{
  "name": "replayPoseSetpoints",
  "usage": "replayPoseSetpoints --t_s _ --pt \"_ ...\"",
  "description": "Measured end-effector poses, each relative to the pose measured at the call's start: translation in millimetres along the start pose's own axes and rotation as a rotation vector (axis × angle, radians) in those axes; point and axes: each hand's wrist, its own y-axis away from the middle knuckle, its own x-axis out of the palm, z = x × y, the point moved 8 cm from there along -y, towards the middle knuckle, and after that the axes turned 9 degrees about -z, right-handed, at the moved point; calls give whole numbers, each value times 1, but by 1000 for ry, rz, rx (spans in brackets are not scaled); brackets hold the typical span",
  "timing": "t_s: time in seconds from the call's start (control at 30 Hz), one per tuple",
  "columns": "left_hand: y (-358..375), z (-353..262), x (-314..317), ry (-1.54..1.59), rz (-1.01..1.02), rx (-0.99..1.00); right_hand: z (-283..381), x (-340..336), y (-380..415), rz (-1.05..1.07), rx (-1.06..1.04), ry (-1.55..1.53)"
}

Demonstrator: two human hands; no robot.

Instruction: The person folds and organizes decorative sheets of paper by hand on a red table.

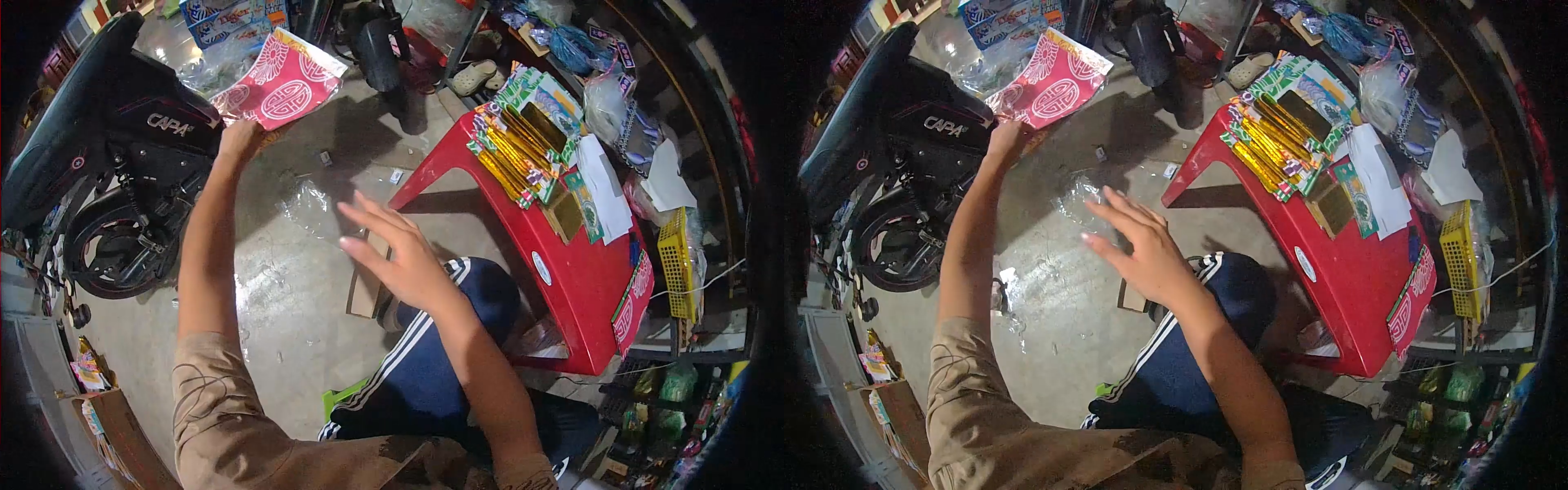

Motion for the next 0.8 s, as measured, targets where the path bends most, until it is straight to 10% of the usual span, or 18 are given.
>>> replayPoseSetpoints --t_s 0.4,0.53,0.6,0.8 --pt "-71 -37 -215 234 -485 154 4 -33 5 -176 -70 -140" --pt "-86 -73 -338 462 -125 35 12 -89 17 -412 -25 -181" --pt "-80 -91 -410 461 -311 154 27 -133 32 -551 -144 -108" --pt "-89 -181 -474 621 -573 301 -14 -236 91 -698 353 -844"
